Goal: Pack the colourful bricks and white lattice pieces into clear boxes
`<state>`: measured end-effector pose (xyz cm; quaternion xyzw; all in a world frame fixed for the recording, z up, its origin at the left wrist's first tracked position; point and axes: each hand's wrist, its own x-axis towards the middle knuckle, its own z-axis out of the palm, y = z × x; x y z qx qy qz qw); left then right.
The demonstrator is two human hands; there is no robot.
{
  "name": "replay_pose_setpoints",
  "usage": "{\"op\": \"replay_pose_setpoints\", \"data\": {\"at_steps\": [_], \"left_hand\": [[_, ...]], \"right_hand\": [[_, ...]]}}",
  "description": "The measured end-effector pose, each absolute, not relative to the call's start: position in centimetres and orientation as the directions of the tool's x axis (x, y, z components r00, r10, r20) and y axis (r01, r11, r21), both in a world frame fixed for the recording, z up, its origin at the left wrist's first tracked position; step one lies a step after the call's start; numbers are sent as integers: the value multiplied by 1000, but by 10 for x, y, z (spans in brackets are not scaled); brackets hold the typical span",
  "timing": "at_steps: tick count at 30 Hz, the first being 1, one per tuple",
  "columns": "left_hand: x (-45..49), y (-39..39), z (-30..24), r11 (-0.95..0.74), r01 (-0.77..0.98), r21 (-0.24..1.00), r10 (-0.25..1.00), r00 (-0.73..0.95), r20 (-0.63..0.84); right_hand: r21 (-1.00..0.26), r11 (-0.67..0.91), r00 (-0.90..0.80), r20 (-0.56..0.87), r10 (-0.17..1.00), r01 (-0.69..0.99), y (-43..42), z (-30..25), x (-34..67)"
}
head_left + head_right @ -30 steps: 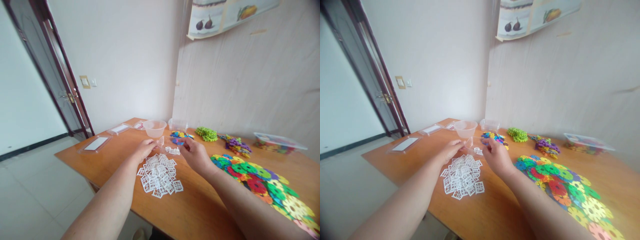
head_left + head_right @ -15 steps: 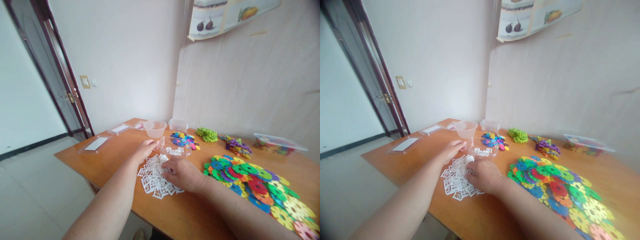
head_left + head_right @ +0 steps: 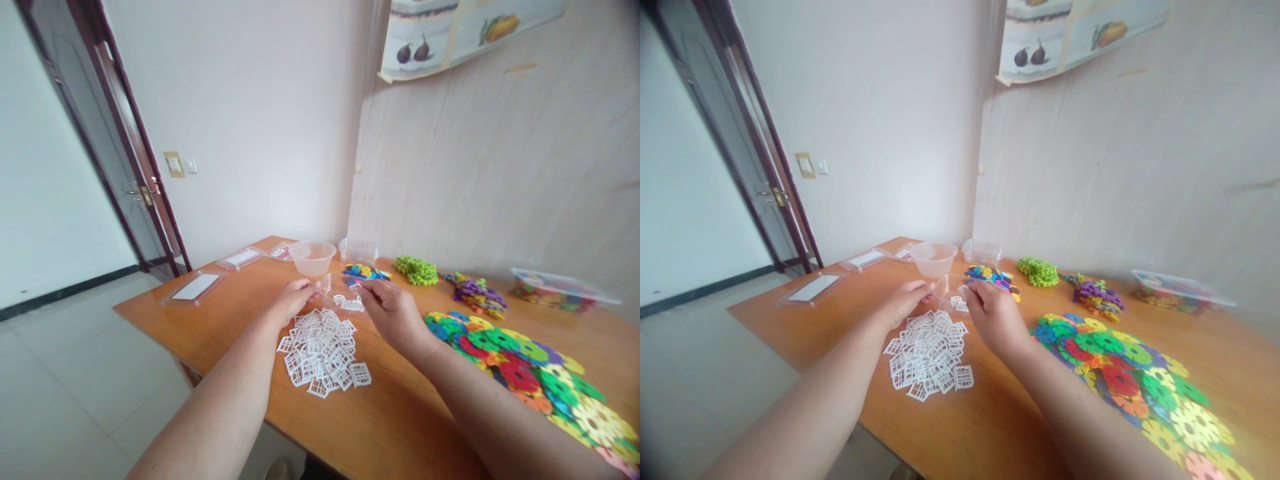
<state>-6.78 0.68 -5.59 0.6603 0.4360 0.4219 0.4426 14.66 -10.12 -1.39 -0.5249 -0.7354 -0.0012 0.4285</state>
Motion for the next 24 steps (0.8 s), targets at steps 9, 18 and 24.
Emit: {"op": "replay_pose_setpoints", "data": {"at_steps": [9, 18, 24], "left_hand": [[-66, 2, -53, -192, 177, 965, 958, 249, 145], [-67, 6, -55, -215, 221, 951, 951, 270, 152], [-67, 6, -56, -214, 218, 952, 952, 266, 153]], "right_hand": [[-550, 309, 83, 574, 814, 776, -90, -26, 163], [-296, 416, -337, 282, 898, 860, -110, -34, 132], [-214, 397, -366, 172, 915, 892, -113, -37, 126]]}}
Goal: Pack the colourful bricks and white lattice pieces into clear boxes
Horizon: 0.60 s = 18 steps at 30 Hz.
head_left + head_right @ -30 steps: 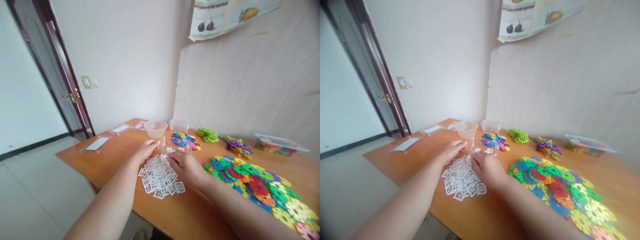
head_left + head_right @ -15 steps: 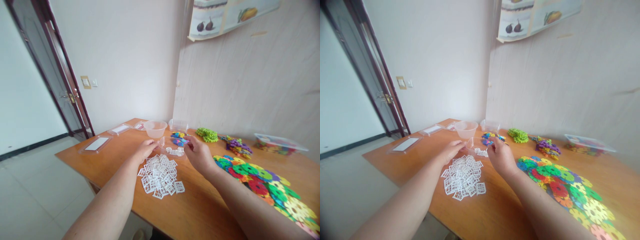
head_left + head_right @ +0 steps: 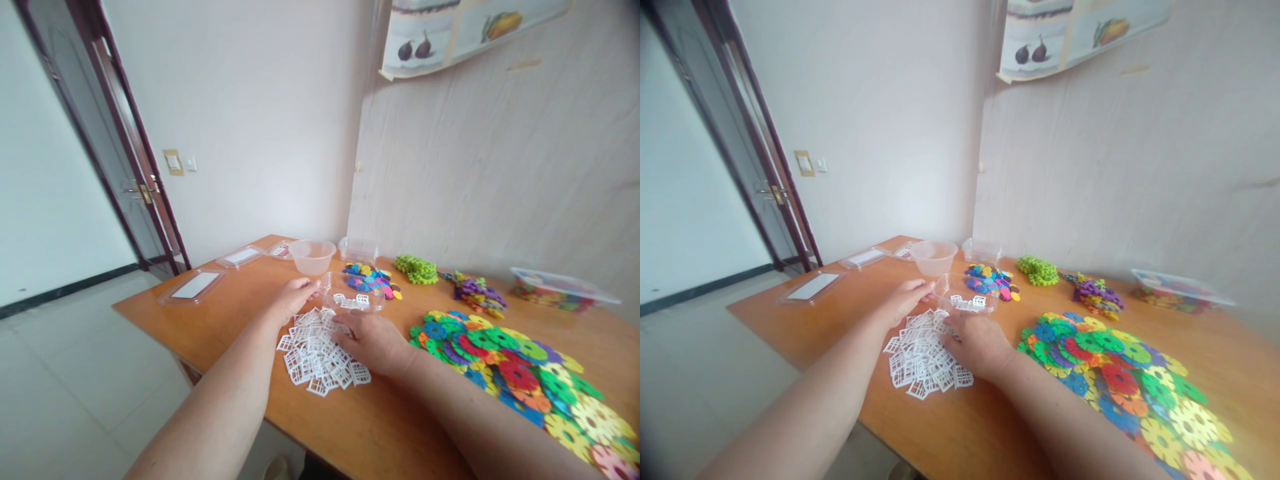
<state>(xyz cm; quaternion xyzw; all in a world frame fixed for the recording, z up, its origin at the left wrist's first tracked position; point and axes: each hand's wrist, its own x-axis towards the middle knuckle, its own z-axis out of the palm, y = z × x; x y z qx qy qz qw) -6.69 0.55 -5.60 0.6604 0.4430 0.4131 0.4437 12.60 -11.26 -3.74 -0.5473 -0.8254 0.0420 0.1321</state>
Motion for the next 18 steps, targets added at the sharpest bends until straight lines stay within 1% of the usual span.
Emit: {"op": "replay_pose_setpoints", "data": {"at_steps": [5, 7, 9, 13, 16, 18], "left_hand": [[-67, 6, -56, -214, 218, 952, 951, 271, 151], [-67, 7, -57, -212, 215, 953, 951, 269, 151], [-68, 7, -57, -211, 213, 954, 952, 268, 150], [-68, 7, -57, -209, 202, 957, 950, 272, 150], [-67, 6, -55, -209, 192, 959, 950, 272, 152], [-67, 5, -54, -205, 193, 959, 954, 260, 152]], "right_hand": [[-211, 395, -355, 203, 913, 894, -111, -40, 125], [-212, 408, -355, 246, 902, 888, -111, -40, 125], [-230, 416, -334, 322, 886, 880, -112, -39, 125], [-319, 454, -250, 515, 820, 832, -109, -33, 130], [-374, 466, -144, 636, 758, 802, -102, -30, 139], [-416, 438, -52, 675, 736, 797, -97, -30, 146]]}}
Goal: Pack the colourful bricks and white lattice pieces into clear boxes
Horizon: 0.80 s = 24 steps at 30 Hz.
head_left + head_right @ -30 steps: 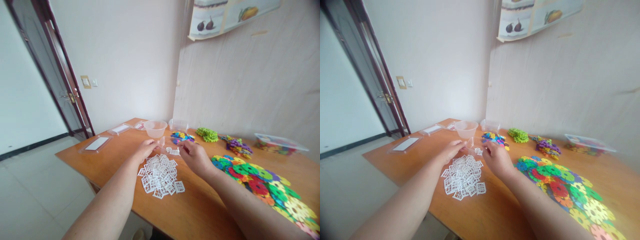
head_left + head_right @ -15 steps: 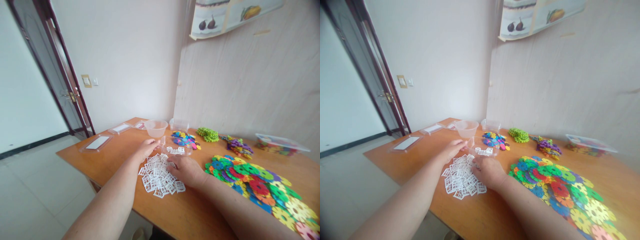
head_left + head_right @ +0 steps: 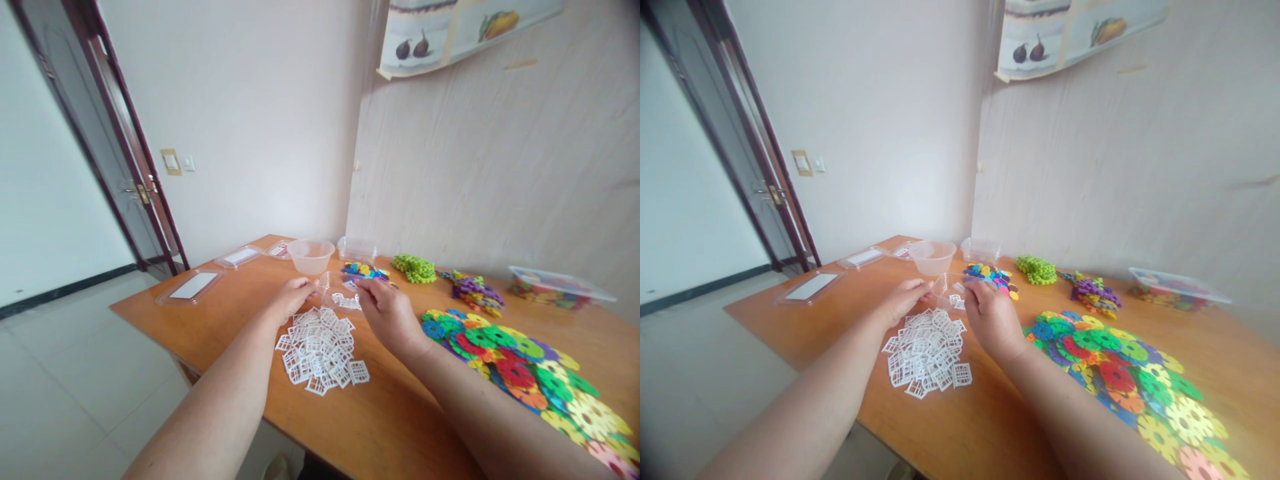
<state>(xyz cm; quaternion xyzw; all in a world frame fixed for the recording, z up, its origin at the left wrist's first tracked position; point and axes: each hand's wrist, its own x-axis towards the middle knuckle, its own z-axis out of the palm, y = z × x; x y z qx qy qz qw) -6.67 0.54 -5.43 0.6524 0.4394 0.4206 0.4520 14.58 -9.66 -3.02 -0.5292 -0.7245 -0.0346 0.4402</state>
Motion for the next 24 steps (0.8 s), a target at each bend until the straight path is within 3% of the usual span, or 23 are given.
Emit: {"op": "replay_pose_setpoints", "data": {"at_steps": [4, 7, 11, 16, 20, 24], "left_hand": [[-66, 5, -54, -204, 199, 958, 957, 247, 153], [-66, 4, -54, -207, 209, 956, 956, 253, 152], [-67, 5, -55, -210, 217, 953, 952, 267, 149], [-67, 6, -55, -208, 226, 952, 953, 266, 145], [-67, 5, -54, -207, 215, 954, 953, 266, 147], [-66, 4, -54, -206, 211, 956, 953, 264, 148]], "right_hand": [[-464, 394, 29, 676, 736, 793, -92, -32, 152], [-421, 426, -90, 619, 780, 801, -97, -31, 148], [-350, 397, -262, 374, 890, 849, -106, -28, 139], [-246, 279, -253, 134, 958, 928, -111, -29, 135], [-206, 248, -231, 103, 967, 946, -109, -32, 135], [-246, 244, -222, 114, 968, 938, -107, -36, 135]]}}
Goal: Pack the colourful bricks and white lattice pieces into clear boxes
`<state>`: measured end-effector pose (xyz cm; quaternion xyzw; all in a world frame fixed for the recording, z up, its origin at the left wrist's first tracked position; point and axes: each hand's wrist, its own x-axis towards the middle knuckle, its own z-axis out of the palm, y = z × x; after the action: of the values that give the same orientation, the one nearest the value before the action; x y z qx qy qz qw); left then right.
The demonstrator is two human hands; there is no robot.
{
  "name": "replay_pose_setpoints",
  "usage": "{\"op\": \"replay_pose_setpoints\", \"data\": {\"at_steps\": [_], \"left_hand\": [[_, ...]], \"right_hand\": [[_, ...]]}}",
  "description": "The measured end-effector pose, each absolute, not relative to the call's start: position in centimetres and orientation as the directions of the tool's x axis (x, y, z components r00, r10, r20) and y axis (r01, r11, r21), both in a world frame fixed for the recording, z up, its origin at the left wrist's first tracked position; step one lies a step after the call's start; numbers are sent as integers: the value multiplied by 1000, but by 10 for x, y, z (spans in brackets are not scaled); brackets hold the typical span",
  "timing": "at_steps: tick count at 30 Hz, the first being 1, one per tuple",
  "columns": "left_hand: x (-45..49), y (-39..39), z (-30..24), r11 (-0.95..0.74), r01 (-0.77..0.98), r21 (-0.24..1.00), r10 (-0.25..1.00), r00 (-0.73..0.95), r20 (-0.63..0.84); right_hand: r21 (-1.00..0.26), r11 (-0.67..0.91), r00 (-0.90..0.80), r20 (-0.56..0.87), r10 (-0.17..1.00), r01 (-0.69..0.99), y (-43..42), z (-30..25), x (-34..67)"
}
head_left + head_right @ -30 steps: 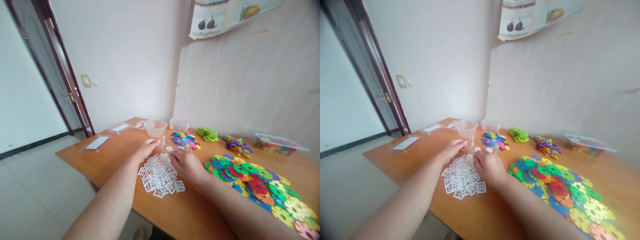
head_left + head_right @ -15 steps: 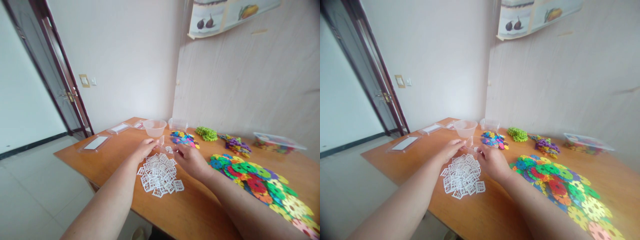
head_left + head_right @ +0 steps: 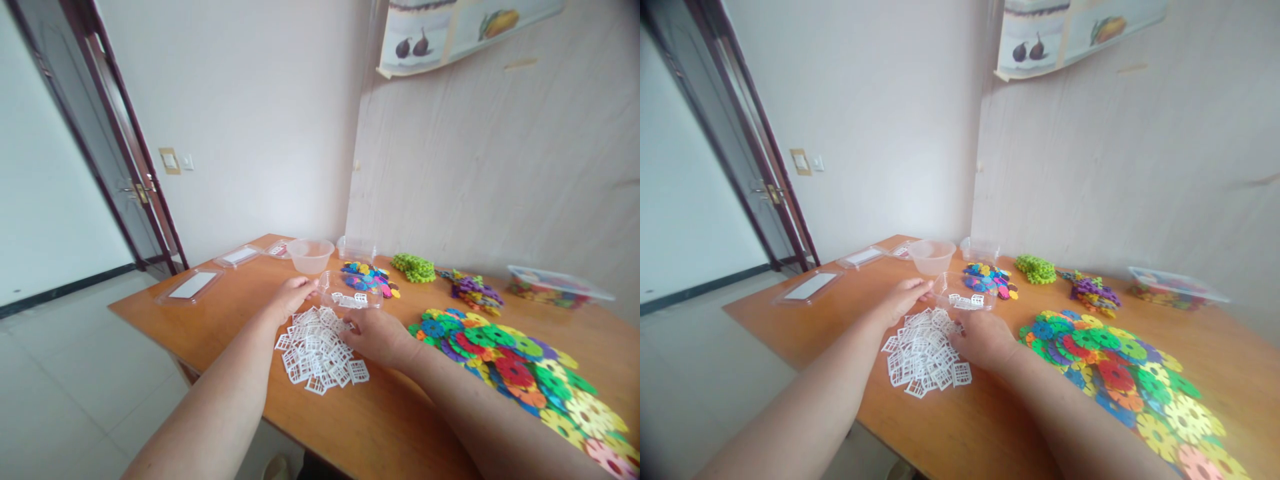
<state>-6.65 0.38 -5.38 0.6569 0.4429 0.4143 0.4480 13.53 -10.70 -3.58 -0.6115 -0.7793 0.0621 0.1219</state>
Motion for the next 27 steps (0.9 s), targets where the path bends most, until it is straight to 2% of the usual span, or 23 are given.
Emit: {"op": "replay_pose_setpoints", "data": {"at_steps": [5, 9, 12, 16, 19, 21, 24, 27], "left_hand": [[-67, 3, -53, -205, 212, 956, 953, 264, 146], [-67, 3, -53, -206, 217, 954, 954, 261, 147], [-66, 3, -53, -204, 208, 956, 954, 261, 147], [-66, 2, -52, -195, 206, 959, 958, 250, 141], [-66, 3, -53, -196, 204, 959, 958, 250, 142], [-66, 4, -53, -203, 206, 957, 955, 256, 147], [-67, 5, -54, -206, 216, 954, 953, 265, 146], [-67, 5, -54, -196, 222, 955, 956, 260, 136]], "right_hand": [[-339, 237, -202, 137, 970, 910, -107, -36, 135], [-451, 331, -206, 305, 930, 828, -105, -29, 138], [-525, 352, -101, 446, 889, 775, -98, -25, 146], [-602, 339, 29, 517, 856, 724, -88, -27, 158], [-578, 364, 10, 542, 840, 730, -88, -30, 158], [-521, 405, -85, 532, 843, 752, -92, -32, 153], [-450, 460, -267, 429, 863, 765, -102, -33, 140], [-398, 469, -365, 312, 877, 788, -113, -34, 128]]}}
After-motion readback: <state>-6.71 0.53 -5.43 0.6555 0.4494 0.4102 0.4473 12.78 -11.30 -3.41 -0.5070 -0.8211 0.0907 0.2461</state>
